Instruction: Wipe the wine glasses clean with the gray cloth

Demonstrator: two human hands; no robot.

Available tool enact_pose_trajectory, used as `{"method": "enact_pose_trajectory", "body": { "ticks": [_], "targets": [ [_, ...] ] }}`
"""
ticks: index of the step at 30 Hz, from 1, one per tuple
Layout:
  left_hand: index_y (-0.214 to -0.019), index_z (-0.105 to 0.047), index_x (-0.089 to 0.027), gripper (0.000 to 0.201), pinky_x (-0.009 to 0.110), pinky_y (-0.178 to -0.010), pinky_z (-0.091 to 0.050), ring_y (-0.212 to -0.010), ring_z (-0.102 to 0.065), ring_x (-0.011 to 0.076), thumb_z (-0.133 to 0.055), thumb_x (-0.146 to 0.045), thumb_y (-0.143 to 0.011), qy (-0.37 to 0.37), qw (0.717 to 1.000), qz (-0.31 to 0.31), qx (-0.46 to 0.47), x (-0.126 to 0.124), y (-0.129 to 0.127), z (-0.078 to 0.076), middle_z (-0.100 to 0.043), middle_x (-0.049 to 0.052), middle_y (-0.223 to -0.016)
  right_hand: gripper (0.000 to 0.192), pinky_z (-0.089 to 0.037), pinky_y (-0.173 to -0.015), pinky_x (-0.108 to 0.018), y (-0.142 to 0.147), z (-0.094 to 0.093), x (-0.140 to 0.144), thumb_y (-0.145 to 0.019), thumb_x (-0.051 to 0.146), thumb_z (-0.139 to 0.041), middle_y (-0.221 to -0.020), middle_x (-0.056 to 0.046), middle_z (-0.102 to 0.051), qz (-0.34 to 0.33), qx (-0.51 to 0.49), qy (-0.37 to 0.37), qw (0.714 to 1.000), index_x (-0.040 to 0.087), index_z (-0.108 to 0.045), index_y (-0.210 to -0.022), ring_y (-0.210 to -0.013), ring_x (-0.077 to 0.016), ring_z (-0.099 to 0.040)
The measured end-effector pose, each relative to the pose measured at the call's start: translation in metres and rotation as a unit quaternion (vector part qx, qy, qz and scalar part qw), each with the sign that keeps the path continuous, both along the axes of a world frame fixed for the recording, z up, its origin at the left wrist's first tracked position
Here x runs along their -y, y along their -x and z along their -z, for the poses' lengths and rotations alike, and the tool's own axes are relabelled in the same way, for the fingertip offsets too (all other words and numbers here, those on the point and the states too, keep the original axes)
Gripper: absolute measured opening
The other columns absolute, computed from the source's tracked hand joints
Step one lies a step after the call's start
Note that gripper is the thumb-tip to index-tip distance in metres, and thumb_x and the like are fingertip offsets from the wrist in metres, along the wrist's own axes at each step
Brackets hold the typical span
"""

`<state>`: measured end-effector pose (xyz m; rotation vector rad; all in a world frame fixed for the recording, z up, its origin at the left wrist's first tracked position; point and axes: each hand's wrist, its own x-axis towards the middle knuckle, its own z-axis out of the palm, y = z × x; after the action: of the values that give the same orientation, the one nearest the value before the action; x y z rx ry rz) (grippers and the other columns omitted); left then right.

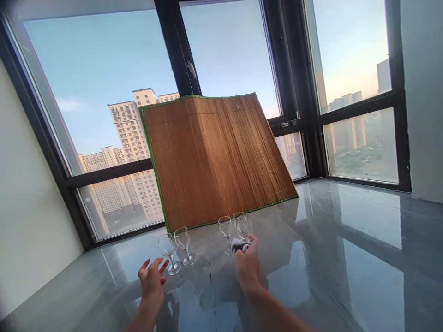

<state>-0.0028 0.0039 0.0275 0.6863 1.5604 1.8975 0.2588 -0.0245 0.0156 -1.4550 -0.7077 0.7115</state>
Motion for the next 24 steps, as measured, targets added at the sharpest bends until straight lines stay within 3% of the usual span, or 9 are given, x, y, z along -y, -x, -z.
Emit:
{"method": "enact_pose_trajectory", "body": {
  "ticks": [4, 7, 17, 24],
  "targets": [
    [-0.122, -0.034, -0.028, 0.066, 0.018, -0.042, -0.029, -0.083, -0.070, 0.0184, -0.070, -0.021, -0.066, 0.007, 0.992, 0.091, 0.091, 0.006, -0.002, -0.004, -0.057, 0.005, -0.106, 0.067, -0.039, -0.059, -0.030, -0.006, -0.001, -0.004, -0.068, 0.021, -0.050, -0.082, -0.004, -0.066, 0.009, 0.000, 0.029, 1.000, 0.019, -0.040, -0.135, -0.063, -0.0224, -0.061],
    [-0.121, -0.038, -0.028, 0.062, 0.019, -0.046, -0.036, -0.082, -0.070, 0.0158, -0.070, -0.019, -0.069, 0.019, 0.986, 0.120, 0.113, 0.008, -0.004, -0.007, -0.061, 0.003, -0.106, 0.066, -0.040, -0.059, -0.030, -0.007, 0.002, -0.004, -0.071, 0.022, -0.049, -0.079, -0.004, -0.065, -0.001, 0.013, 0.024, 1.000, 0.018, -0.039, -0.136, -0.063, -0.0233, -0.061],
    [-0.116, -0.047, -0.026, 0.048, 0.024, -0.063, -0.051, -0.082, -0.067, 0.0137, -0.067, -0.013, -0.075, -0.005, 0.972, 0.174, 0.161, 0.005, -0.008, -0.004, -0.061, 0.003, -0.101, 0.066, -0.042, -0.058, -0.032, -0.004, 0.018, -0.007, -0.069, 0.026, -0.050, -0.082, -0.006, -0.066, 0.016, 0.033, -0.049, 0.998, 0.017, -0.043, -0.134, -0.063, -0.0236, -0.060],
    [-0.116, -0.051, -0.026, 0.046, 0.021, -0.056, -0.048, -0.079, -0.068, 0.0132, -0.069, -0.015, -0.075, 0.020, 0.971, 0.188, 0.148, 0.005, -0.008, -0.004, -0.061, 0.003, -0.104, 0.067, -0.046, -0.058, -0.028, -0.002, 0.017, -0.002, -0.068, 0.024, -0.050, -0.104, -0.009, -0.064, 0.030, 0.021, -0.032, 0.999, 0.020, -0.041, -0.134, -0.072, -0.0214, -0.063]
  ]
}}
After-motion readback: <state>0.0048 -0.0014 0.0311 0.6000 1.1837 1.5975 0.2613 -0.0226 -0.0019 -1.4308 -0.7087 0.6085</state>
